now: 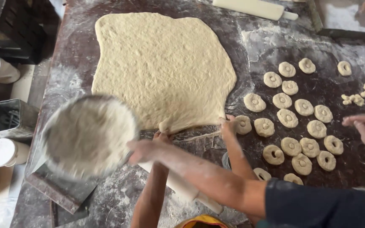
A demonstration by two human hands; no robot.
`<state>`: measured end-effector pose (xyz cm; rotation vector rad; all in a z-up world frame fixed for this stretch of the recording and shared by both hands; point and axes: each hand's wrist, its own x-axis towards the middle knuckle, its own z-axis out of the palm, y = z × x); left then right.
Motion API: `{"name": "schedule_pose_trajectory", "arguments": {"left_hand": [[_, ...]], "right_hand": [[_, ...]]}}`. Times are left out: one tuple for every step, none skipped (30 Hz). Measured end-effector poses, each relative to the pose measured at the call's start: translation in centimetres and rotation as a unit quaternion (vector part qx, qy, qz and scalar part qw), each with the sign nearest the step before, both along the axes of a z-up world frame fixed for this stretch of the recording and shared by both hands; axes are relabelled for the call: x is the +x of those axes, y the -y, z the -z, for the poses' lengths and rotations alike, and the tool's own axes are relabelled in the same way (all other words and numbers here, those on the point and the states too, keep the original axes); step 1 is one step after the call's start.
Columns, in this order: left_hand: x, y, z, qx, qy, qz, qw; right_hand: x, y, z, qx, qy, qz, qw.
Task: The person rolls out a large piece of dough and then uses a circular cutter to punch out doughnut shapes.
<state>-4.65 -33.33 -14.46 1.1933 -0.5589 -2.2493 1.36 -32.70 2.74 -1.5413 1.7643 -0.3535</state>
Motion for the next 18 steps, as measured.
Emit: {"name": "schedule_pose_trajectory", "arguments": {"left_hand": [[-0.5, 0.2, 0.7, -0.005, -0.01, 0.024, 1.0], [-1.0, 0.5, 1.4, -0.01, -0.02, 0.049, 0.999], [-0.9, 0.9, 2.1, -0.011, -0.017, 0.042, 0.999], [-0.8, 1.2, 2.9, -0.017, -0.023, 0.065, 0.997], [-0.5, 1.7, 3.7, -0.023, -0.029, 0.085, 0.996], [0.4, 2.0, 3.3, -0.023, -0.026, 0.075, 0.997], [1.1, 2.1, 2.8, -0.041, -0.032, 0.093, 0.994], [1.7, 2.3, 2.4, -0.058, -0.037, 0.111, 0.991], [2.0, 3.1, 1.4, -0.057, -0.038, 0.104, 0.992], [2.4, 4.0, 0.3, -0.103, -0.036, 0.114, 0.987], [3.0, 4.6, -0.5, -0.146, -0.032, 0.124, 0.981], [3.6, 5.5, -1.1, -0.143, -0.031, 0.118, 0.982], [4.2, 6.7, -1.8, -0.229, 0.007, 0.12, 0.966], [4.7, 7.9, -2.4, -0.314, 0.046, 0.121, 0.941], [5.6, 8.7, -4.8, -0.312, 0.047, 0.117, 0.942], [6.5, 9.5, -7.2, -0.401, 0.123, 0.17, 0.892], [7.1, 10.3, -9.7, -0.482, 0.195, 0.222, 0.825], [7.0, 11.6, -8.9, -0.481, 0.194, 0.22, 0.826]], "right_hand": [[-2.2, -0.5, -0.3, -0.015, 0.118, 0.071, 0.99], [-4.5, -1.0, -0.5, -0.029, 0.233, 0.141, 0.962], [-6.2, -2.8, -3.1, -0.028, 0.236, 0.134, 0.962], [-8.1, -4.5, -5.7, -0.023, 0.093, 0.199, 0.975], [-9.9, -5.9, -8.2, -0.02, -0.052, 0.255, 0.965], [-11.2, -8.1, -9.7, -0.02, -0.048, 0.246, 0.968], [-12.8, -10.4, -11.3, -0.022, -0.058, 0.332, 0.941], [-14.5, -12.5, -12.9, -0.024, -0.067, 0.415, 0.907], [-18.2, -15.5, -4.6, -0.024, -0.068, 0.409, 0.91], [-20.7, -18.7, 4.1, -0.142, -0.125, 0.524, 0.83], [-22.3, -22.3, 12.6, -0.252, -0.176, 0.62, 0.722], [-19.4, -21.8, 9.4, -0.25, -0.176, 0.615, 0.727], [-16.6, -21.1, 6.3, -0.22, -0.162, 0.62, 0.735], [-13.8, -20.5, 3.1, -0.19, -0.149, 0.625, 0.743], [-12.0, -20.7, 3.3, -0.189, -0.15, 0.621, 0.746], [-10.3, -21.0, 3.4, -0.177, -0.111, 0.577, 0.79], [-8.6, -21.4, 3.5, -0.165, -0.072, 0.532, 0.827], [-5.6, -21.3, 2.0, -0.165, -0.074, 0.531, 0.828]]}}
